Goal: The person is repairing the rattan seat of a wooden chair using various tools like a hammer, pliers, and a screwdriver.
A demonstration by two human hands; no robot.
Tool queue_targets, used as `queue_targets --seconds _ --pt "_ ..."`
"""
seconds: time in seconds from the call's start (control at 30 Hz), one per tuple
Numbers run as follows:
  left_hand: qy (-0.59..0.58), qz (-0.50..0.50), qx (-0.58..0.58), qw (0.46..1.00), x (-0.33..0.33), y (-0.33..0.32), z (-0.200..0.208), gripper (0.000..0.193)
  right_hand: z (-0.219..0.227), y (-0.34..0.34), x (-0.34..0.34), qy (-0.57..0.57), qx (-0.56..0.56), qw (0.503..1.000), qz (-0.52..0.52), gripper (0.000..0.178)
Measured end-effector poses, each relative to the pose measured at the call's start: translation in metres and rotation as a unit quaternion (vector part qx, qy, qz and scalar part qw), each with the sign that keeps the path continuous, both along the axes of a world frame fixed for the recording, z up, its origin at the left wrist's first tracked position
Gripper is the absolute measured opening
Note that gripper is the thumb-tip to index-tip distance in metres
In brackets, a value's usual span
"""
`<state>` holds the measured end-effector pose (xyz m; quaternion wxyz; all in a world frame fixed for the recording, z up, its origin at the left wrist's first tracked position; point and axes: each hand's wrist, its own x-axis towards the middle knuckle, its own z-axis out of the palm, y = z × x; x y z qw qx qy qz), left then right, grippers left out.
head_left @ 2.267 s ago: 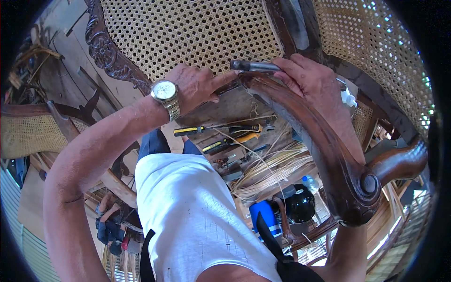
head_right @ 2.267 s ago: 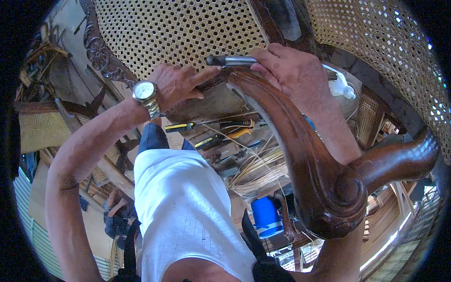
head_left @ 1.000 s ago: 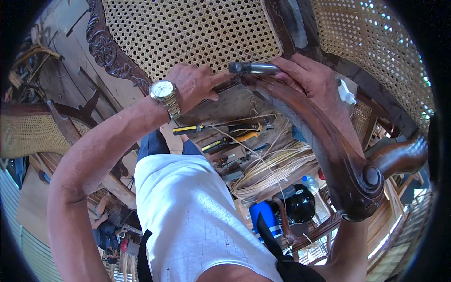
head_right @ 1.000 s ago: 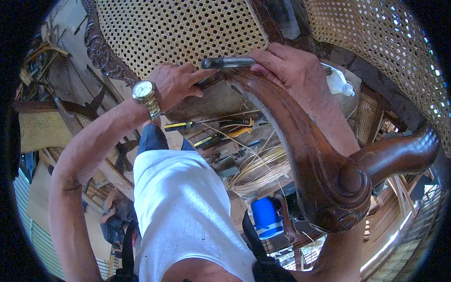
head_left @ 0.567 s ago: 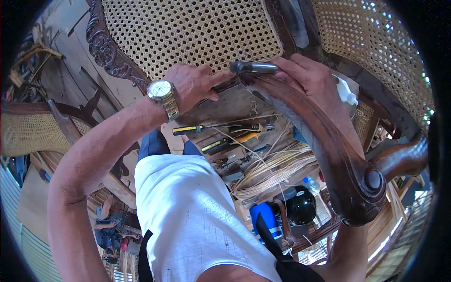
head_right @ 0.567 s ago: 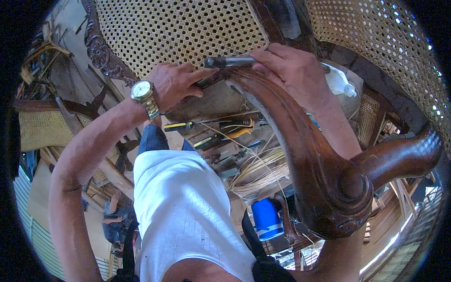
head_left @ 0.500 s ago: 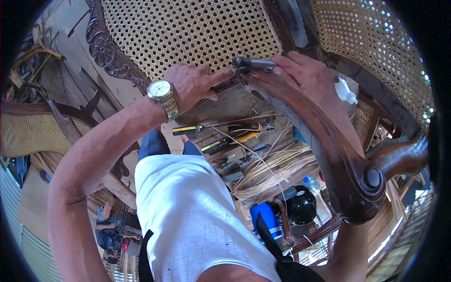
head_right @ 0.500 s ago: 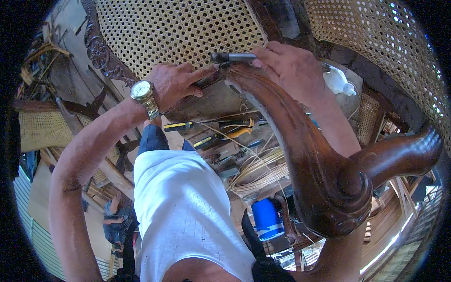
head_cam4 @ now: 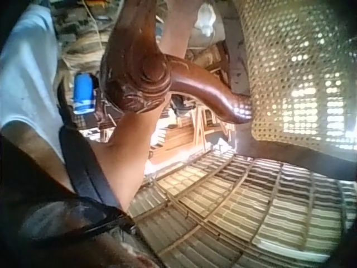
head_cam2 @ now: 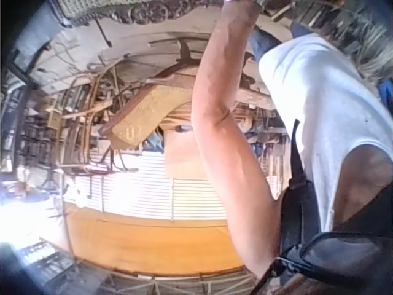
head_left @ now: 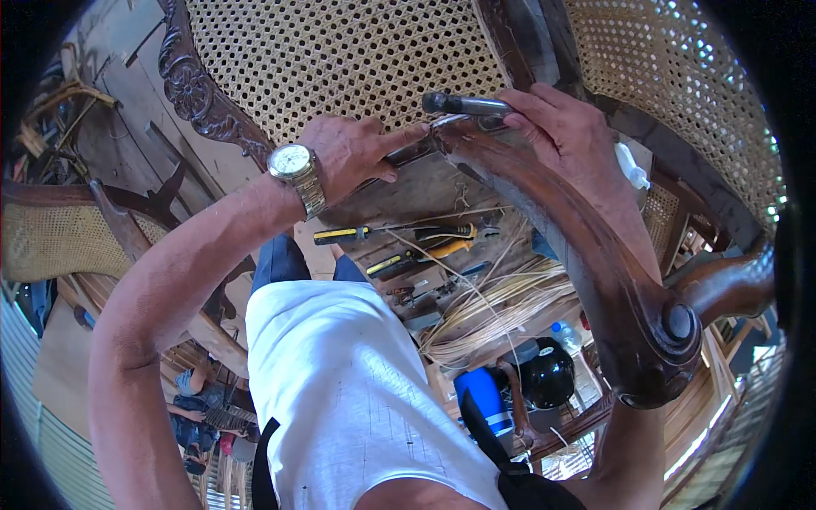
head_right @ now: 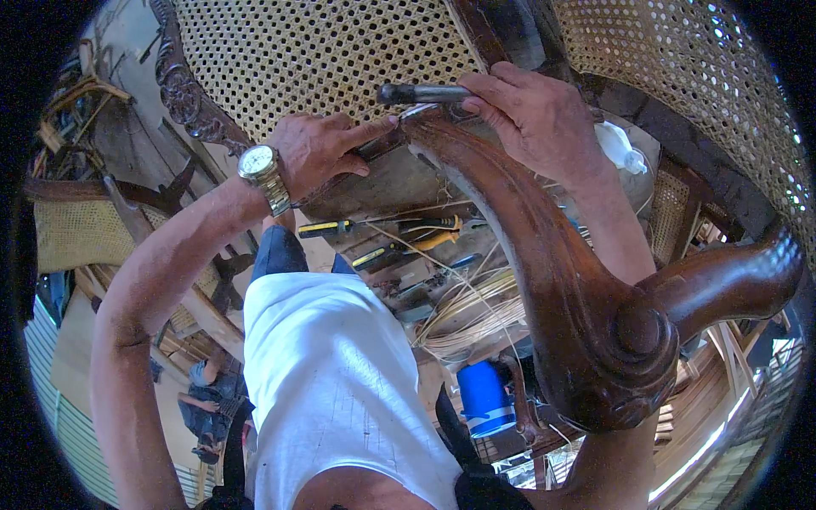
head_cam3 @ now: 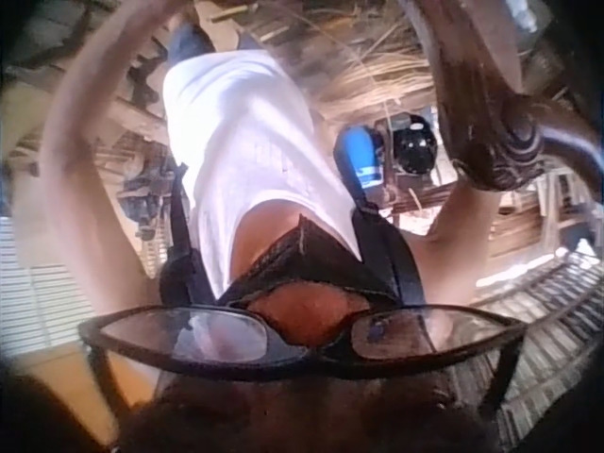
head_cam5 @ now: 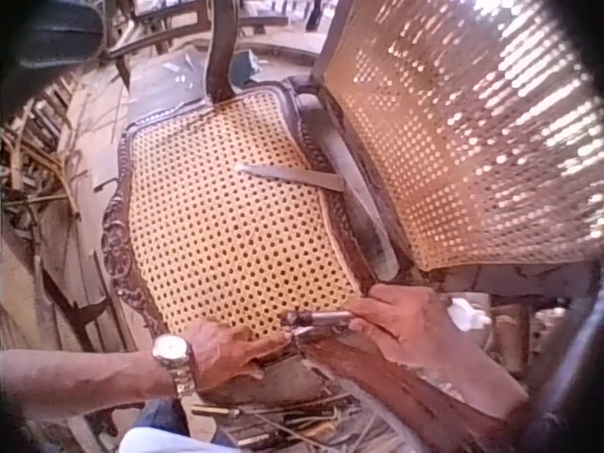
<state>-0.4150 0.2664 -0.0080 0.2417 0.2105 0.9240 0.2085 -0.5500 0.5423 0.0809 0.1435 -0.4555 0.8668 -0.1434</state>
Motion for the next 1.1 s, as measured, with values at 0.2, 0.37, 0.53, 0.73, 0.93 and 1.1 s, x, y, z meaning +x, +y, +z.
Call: queue_targets --seconds 0.2,0.37,0.53,0.73,0.93,1.1 --pt "-0.001 -0.001 0.019 1.000 -0.001 -0.002 0.000 0.071 0.009 0.000 0.002 -0.019 -0.005 1.000 -0.024 0.027" --pt "0.003 0.005 0.026 1.000 0.001 -0.002 -0.002 0.073 0.010 -0.001 0.003 -0.029 -0.018 0.999 -0.008 0.025" --pt "0.013 0.007 0.025 1.000 0.000 -0.001 -0.005 0.073 0.003 -0.002 0.003 0.024 0.037 0.999 0.022 0.022" --pt "0.004 0.001 0.017 1.000 0.000 0.000 -0.001 0.073 0.005 0.000 0.005 0.007 0.029 0.999 0.017 0.021" --pt "-0.005 -0.004 0.004 1.000 -0.001 0.000 0.000 0.073 0.003 0.001 0.005 0.007 0.019 1.000 -0.003 0.022" --pt "-0.003 -0.002 0.009 1.000 -0.002 0.000 -0.002 0.074 -0.001 0.001 0.005 0.043 0.026 0.998 0.024 0.022"
